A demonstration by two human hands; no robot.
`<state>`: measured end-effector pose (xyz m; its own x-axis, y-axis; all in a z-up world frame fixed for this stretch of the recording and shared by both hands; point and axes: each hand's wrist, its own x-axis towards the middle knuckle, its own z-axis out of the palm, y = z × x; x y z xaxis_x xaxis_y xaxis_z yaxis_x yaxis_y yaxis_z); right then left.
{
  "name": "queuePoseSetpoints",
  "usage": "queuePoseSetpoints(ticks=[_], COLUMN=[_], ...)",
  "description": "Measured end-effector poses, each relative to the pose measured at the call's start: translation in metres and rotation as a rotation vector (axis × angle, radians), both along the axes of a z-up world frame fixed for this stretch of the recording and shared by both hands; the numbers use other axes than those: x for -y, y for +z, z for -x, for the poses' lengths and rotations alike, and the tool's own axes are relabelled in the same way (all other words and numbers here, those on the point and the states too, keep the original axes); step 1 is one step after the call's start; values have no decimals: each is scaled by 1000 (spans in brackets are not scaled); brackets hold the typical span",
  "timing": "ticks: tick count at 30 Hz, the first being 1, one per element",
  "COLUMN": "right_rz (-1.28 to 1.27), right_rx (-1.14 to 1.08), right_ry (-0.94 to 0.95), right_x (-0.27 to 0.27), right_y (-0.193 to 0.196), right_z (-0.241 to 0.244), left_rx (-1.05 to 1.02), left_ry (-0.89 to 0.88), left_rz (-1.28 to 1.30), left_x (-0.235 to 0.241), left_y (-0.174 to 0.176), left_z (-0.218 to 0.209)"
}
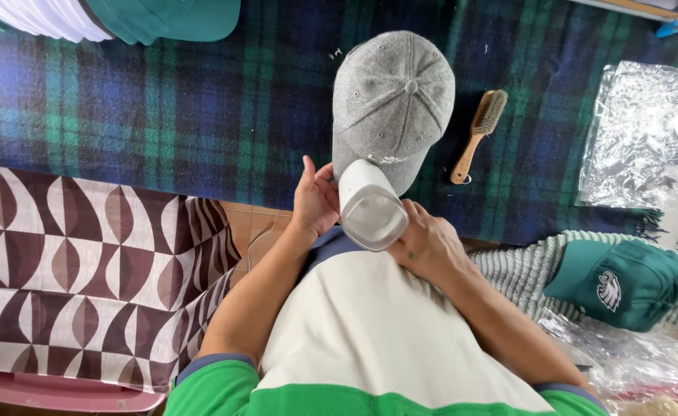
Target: The person uses a hair dryer to blow air onto a gray baseball cap placed on a plaid surface. They hold the cap with one hand and direct the hair dryer with the other, moving it around the cap's surface. A brush is visible nearby but not used during the clip.
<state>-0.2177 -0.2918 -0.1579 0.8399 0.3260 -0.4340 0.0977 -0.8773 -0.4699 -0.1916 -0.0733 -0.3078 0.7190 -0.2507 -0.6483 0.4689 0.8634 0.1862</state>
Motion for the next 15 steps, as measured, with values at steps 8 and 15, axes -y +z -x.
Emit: queuePoseSetpoints(ticks=[8,15], right_rz=[171,101], right_rx=[-65,-91], right_ry=[50,100], right_x=[-88,-67], right_y=[42,36], right_z=[-49,-54], left_rx=[-138,-172], left_ry=[-4,18], left_rz=[-25,1], left_x=[-10,3], left_y=[-18,-20], left_z=[2,4])
